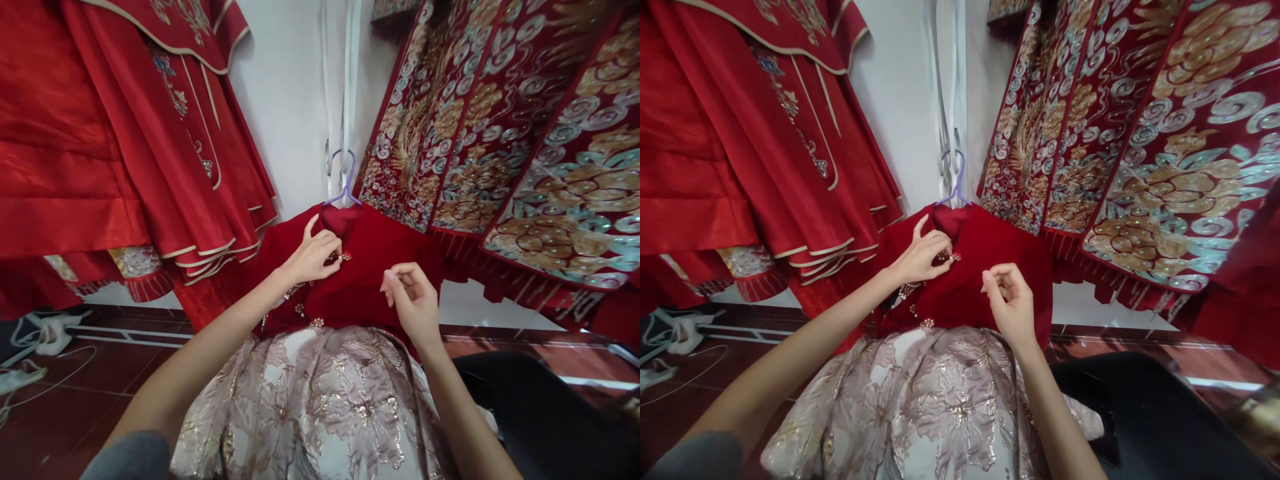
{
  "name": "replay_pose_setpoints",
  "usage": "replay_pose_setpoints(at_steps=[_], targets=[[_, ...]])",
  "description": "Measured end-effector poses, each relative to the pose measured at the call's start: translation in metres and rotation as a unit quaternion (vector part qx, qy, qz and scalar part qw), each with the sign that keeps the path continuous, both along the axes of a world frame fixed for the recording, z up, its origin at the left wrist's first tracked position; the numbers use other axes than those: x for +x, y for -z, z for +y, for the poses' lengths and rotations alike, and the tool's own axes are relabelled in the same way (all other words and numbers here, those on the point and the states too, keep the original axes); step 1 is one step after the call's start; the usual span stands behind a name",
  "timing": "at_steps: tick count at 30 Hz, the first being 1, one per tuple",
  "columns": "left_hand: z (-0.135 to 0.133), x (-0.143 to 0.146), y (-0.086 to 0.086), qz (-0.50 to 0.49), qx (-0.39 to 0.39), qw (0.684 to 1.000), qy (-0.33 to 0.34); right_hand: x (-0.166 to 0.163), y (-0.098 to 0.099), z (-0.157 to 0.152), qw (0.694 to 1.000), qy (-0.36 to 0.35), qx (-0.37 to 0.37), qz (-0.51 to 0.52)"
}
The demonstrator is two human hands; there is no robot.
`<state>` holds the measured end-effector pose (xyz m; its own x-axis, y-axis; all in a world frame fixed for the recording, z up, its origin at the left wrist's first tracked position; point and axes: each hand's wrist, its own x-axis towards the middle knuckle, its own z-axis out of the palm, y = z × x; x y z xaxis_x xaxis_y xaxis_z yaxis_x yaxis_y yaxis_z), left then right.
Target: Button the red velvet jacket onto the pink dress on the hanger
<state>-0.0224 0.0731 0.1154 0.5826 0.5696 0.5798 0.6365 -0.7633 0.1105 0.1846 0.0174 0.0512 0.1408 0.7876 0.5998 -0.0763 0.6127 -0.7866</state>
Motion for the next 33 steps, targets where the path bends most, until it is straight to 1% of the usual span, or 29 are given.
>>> replay_pose_setpoints(at_steps=[2,3,5,6,7,10,12,13,14,16,18,20,23,25,27,30,33], targets=[[0.002,0.0,-0.002,-0.019,-0.004,1.0,0.014,-0.006,0.003,0.004,0.998,0.047,-0.014,0.042],[0.003,-0.001,-0.002,-0.039,0.003,0.999,0.016,-0.01,0.004,0.007,0.996,0.06,-0.021,0.057],[0.006,-0.001,-0.001,-0.098,0.006,0.995,0.016,-0.018,0.004,0.013,0.996,0.056,-0.021,0.06],[0.008,0.0,0.0,-0.13,-0.008,0.991,0.016,-0.023,0.002,0.017,0.998,0.049,-0.012,0.049],[0.009,0.0,0.001,-0.157,-0.035,0.987,0.019,-0.028,0.0,0.021,0.998,0.046,0.002,0.036],[0.014,0.001,0.002,-0.21,-0.151,0.965,0.04,-0.046,-0.015,0.033,0.998,0.018,0.063,-0.007],[0.016,0.001,0.002,-0.232,-0.195,0.952,0.044,-0.061,-0.027,0.045,0.995,-0.017,0.087,-0.05],[0.016,0.001,0.003,-0.236,-0.195,0.951,0.037,-0.07,-0.032,0.051,0.993,-0.03,0.082,-0.076],[0.016,0.0,0.004,-0.235,-0.181,0.955,0.024,-0.078,-0.036,0.058,0.992,-0.037,0.061,-0.102],[0.012,-0.001,0.01,-0.224,-0.128,0.966,-0.021,-0.095,-0.039,0.07,0.989,-0.03,-0.017,-0.143],[0.004,-0.001,0.018,-0.233,-0.077,0.966,-0.081,-0.106,-0.035,0.076,0.983,0.01,-0.083,-0.166],[-0.005,0.0,0.026,-0.26,-0.045,0.955,-0.138,-0.109,-0.025,0.073,0.973,0.083,-0.101,-0.189],[-0.017,0.003,0.035,-0.275,-0.022,0.94,-0.201,-0.093,-0.007,0.057,0.951,0.195,-0.055,-0.233],[-0.017,0.003,0.035,-0.298,-0.034,0.926,-0.229,-0.072,0.005,0.048,0.935,0.237,-0.007,-0.264],[-0.012,0.0,0.032,-0.325,-0.052,0.909,-0.255,-0.047,0.013,0.044,0.918,0.257,0.022,-0.301],[0.003,-0.007,0.026,-0.315,-0.048,0.899,-0.299,-0.012,0.017,0.052,0.897,0.281,0.028,-0.341],[0.015,-0.015,0.021,-0.274,-0.012,0.902,-0.333,0.016,0.01,0.067,0.875,0.313,0.019,-0.37]])
